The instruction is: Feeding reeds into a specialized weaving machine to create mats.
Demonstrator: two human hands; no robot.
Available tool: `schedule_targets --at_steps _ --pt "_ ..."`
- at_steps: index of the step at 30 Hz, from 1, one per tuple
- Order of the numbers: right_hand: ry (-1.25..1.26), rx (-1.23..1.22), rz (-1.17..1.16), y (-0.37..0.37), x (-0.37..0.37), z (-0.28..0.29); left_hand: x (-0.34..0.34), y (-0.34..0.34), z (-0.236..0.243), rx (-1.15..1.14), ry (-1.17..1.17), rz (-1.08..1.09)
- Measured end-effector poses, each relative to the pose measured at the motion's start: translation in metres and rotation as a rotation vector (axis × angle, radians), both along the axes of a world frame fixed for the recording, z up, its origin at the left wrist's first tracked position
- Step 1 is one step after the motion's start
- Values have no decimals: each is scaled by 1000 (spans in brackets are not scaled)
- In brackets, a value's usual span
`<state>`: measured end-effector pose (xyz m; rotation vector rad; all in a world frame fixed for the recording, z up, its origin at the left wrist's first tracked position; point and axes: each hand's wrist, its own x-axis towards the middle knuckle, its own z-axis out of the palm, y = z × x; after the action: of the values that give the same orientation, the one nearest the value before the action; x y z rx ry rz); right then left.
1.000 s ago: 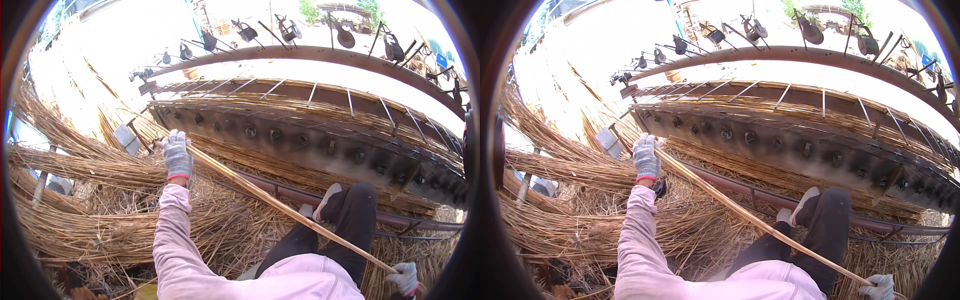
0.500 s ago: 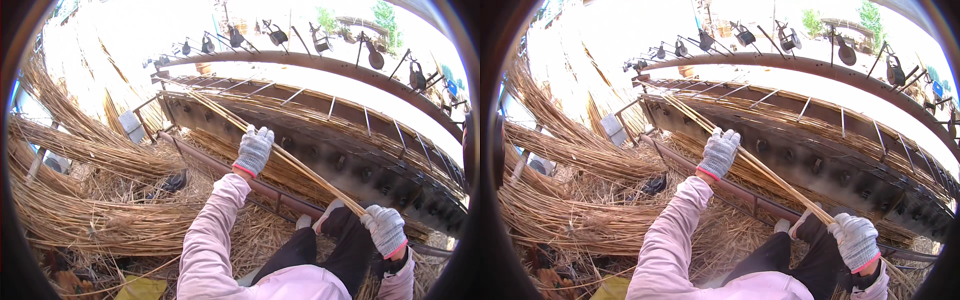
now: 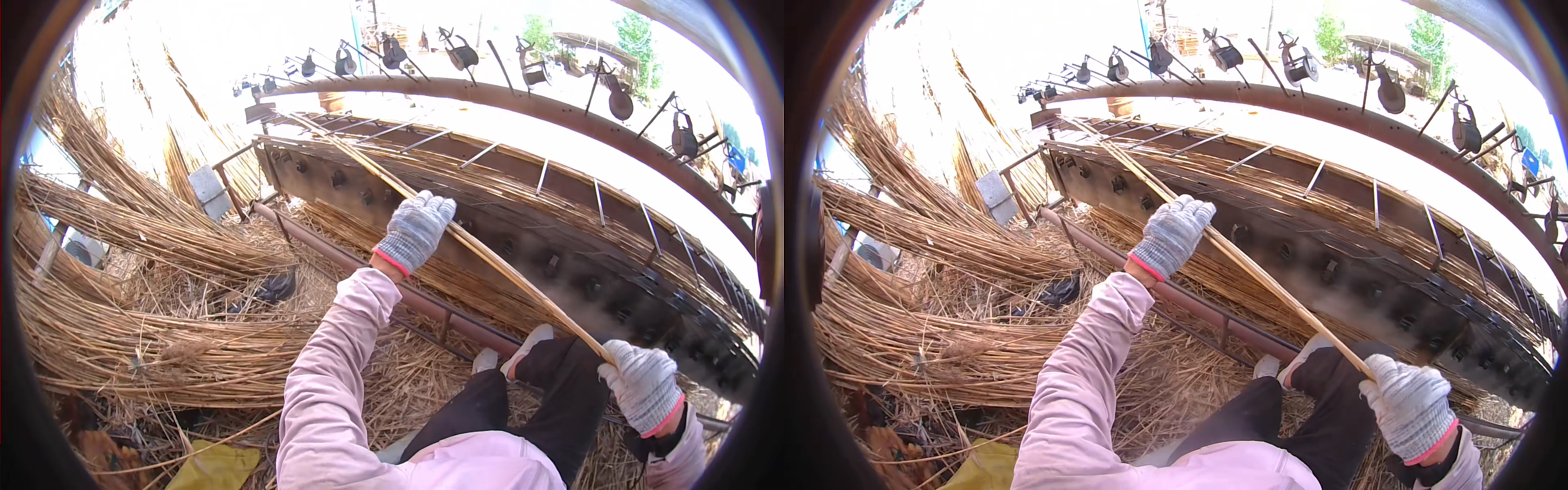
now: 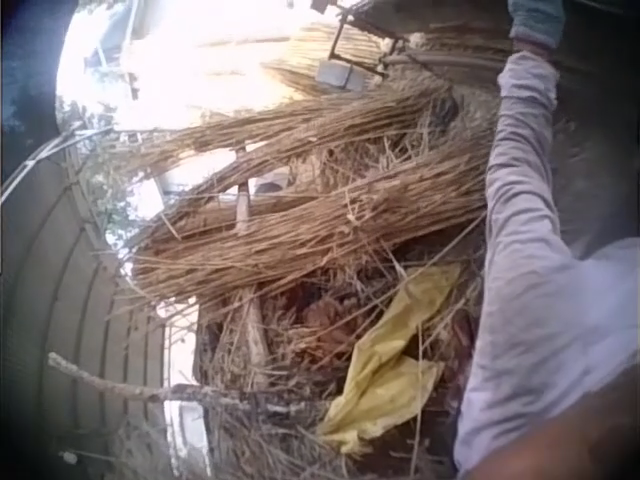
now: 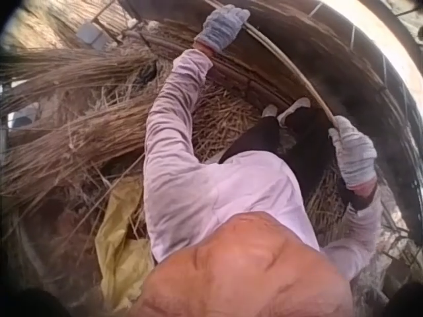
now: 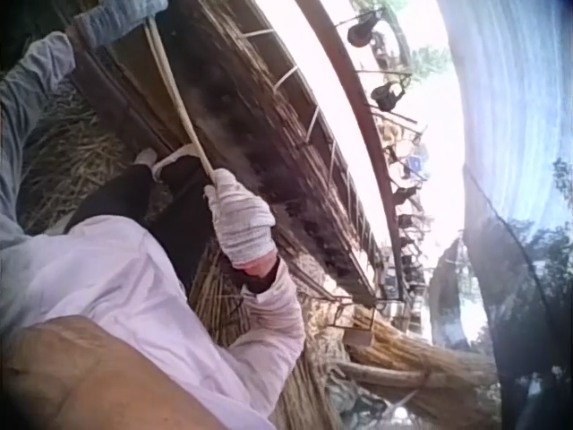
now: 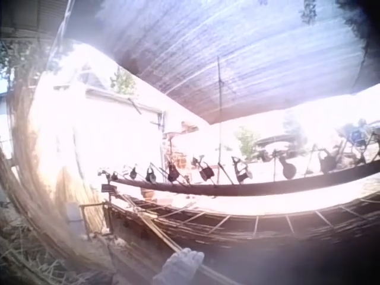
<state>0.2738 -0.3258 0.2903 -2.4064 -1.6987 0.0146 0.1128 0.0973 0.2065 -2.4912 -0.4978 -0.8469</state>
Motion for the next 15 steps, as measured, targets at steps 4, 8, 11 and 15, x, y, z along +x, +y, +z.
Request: schedule_targets --at_steps 4,8,11,15 --pt "-388 -11 101 25 8 16 -3 17 9 49 -20 64" --pt "763 9 -174 25 16 37 -6 10 4 -43 -439 62" --pt "965 -70 -242 26 22 41 -7 -13 -15 -521 -929 118" --pt "1046 -88 -245 30 22 43 6 -44 -31 -1049 -1204 -10"
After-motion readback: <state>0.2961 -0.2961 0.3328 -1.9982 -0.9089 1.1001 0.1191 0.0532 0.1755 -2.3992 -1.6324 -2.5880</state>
